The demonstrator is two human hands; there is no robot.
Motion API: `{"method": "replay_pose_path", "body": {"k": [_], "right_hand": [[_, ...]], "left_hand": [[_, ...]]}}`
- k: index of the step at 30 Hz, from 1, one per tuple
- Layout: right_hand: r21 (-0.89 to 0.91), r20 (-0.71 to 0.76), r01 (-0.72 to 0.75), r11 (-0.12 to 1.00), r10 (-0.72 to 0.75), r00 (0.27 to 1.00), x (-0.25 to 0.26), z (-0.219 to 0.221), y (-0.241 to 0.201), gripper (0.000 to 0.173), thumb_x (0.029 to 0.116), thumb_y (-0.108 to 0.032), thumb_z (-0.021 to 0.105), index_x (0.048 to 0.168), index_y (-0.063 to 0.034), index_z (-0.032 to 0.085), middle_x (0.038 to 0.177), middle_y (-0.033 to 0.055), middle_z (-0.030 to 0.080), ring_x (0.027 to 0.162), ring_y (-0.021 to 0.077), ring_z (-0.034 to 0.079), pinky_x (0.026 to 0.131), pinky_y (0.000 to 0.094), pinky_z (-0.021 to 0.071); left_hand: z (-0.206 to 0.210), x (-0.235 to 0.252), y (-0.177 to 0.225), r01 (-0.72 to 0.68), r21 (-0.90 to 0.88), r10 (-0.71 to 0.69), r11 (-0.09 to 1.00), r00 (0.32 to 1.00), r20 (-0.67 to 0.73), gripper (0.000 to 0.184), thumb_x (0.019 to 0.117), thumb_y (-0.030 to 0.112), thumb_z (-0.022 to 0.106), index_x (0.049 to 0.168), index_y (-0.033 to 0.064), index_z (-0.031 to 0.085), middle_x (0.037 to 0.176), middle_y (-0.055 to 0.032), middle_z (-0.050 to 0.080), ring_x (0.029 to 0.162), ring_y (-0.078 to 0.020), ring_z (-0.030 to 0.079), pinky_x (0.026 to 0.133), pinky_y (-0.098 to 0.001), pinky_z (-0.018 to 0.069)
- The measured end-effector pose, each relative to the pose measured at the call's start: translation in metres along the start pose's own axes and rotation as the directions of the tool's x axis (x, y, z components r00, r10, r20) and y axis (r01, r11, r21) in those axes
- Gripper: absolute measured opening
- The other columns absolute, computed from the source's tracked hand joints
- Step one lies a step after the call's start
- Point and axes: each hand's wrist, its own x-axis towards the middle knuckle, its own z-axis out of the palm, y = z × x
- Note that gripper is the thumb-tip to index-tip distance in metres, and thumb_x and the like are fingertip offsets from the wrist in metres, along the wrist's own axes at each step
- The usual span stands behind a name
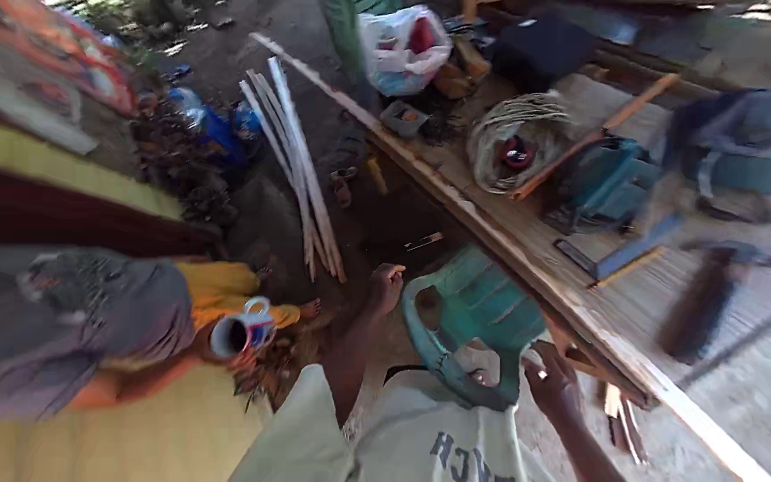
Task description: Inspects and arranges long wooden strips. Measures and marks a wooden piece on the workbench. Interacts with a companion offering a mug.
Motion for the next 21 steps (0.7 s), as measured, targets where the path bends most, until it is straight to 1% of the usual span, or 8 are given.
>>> {"method": "replay_pose_path", "body": {"k": [3, 6, 10, 13, 15, 17, 19, 21], "right_hand": [[0.018, 0.036, 0.064, 0.998, -0.065, 0.997, 0.011, -0.005, -0.008, 0.039, 0.0969, -0.008, 0.063, 0.135, 0.0007, 0.064, 0.136, 0.029, 0.06, 0.131, 0.0481, 0.054, 0.111, 0.0631, 0.0413], [0.041, 0.058, 0.077, 0.996, -0.079, 0.995, 0.015, -0.011, -0.022, 0.03, 0.1031, -0.013, 0.059, 0.127, 0.0013, 0.068, 0.125, 0.0283, 0.065, 0.116, 0.0441, 0.065, 0.101, 0.0614, 0.0501], [0.028, 0.161, 0.12, 0.992, -0.123, 0.979, 0.011, -0.009, -0.048, 0.033, 0.1064, -0.026, 0.056, 0.121, -0.0016, 0.072, 0.117, 0.0234, 0.071, 0.11, 0.039, 0.069, 0.099, 0.0617, 0.0514], [0.069, 0.253, 0.156, 0.985, -0.169, 0.953, 0.004, -0.01, -0.083, 0.031, 0.1066, -0.024, 0.055, 0.124, -0.0034, 0.07, 0.116, 0.0206, 0.072, 0.106, 0.0353, 0.071, 0.097, 0.0585, 0.0535], [0.102, 0.357, 0.176, 0.979, -0.202, 0.912, 0.003, -0.011, -0.118, 0.032, 0.1069, -0.024, 0.053, 0.127, -0.005, 0.069, 0.113, 0.0181, 0.073, 0.099, 0.0314, 0.073, 0.093, 0.0559, 0.0568], [0.142, 0.466, 0.203, 0.969, -0.247, 0.85, 0.003, -0.008, -0.166, 0.033, 0.1073, -0.028, 0.052, 0.129, -0.0091, 0.069, 0.11, 0.0125, 0.074, 0.092, 0.0238, 0.074, 0.087, 0.0488, 0.0601], [0.213, 0.553, 0.283, 0.935, -0.354, 0.754, 0.001, -0.001, -0.219, 0.034, 0.1077, -0.03, 0.051, 0.129, -0.0095, 0.069, 0.112, 0.0101, 0.073, 0.093, 0.0186, 0.073, 0.088, 0.0413, 0.0603], [0.287, 0.585, 0.418, 0.862, -0.504, 0.636, 0.003, 0.011, -0.274, 0.035, 0.1078, -0.031, 0.051, 0.129, -0.0105, 0.07, 0.118, 0.0101, 0.071, 0.101, 0.0173, 0.07, 0.094, 0.0375, 0.0575]], "left_hand": [[-0.017, -0.056, -0.022, 0.097, -0.071, -0.099, 0.993, 0.995, -0.03, 0.03, 0.1045, 0.019, 0.052, 0.126, 0.0099, 0.071, 0.125, -0.0096, 0.069, 0.113, -0.0142, 0.066, 0.1, -0.0295, 0.0531], [-0.033, -0.107, -0.039, 0.275, -0.146, -0.282, 0.95, 0.959, -0.031, 0.033, 0.1071, 0.023, 0.05, 0.132, 0.0112, 0.067, 0.124, -0.0077, 0.071, 0.112, -0.0148, 0.068, 0.103, -0.0346, 0.0532], [-0.038, -0.179, -0.071, 0.426, -0.293, -0.45, 0.856, 0.893, -0.016, 0.031, 0.1068, 0.021, 0.05, 0.131, 0.0104, 0.067, 0.11, -0.0076, 0.073, 0.096, -0.0147, 0.072, 0.09, -0.0344, 0.0594], [-0.024, -0.222, -0.096, 0.476, -0.524, -0.538, 0.707, 0.842, 0.039, 0.03, 0.1069, 0.018, 0.05, 0.13, 0.0048, 0.065, 0.101, -0.0109, 0.073, 0.085, -0.0179, 0.073, 0.079, -0.0346, 0.0616], [-0.013, -0.237, -0.112, 0.484, -0.678, -0.608, 0.553, 0.791, 0.068, 0.03, 0.1081, 0.018, 0.049, 0.13, 0.0022, 0.063, 0.097, -0.0123, 0.072, 0.081, -0.0197, 0.072, 0.073, -0.0355, 0.0612], [-0.009, -0.241, -0.127, 0.507, -0.734, -0.658, 0.452, 0.745, 0.109, 0.031, 0.1094, 0.021, 0.048, 0.131, 0.0032, 0.062, 0.098, -0.0125, 0.072, 0.08, -0.0202, 0.072, 0.071, -0.0356, 0.0606], [-0.01, -0.239, -0.141, 0.552, -0.705, -0.672, 0.445, 0.726, 0.144, 0.03, 0.1093, 0.021, 0.049, 0.13, 0.0044, 0.063, 0.099, -0.0118, 0.073, 0.081, -0.0195, 0.072, 0.07, -0.0349, 0.0602], [-0.017, -0.233, -0.155, 0.598, -0.634, -0.65, 0.491, 0.736, 0.191, 0.03, 0.1092, 0.023, 0.049, 0.13, 0.0061, 0.064, 0.101, -0.0102, 0.072, 0.082, -0.0179, 0.071, 0.072, -0.0342, 0.0596]]}}
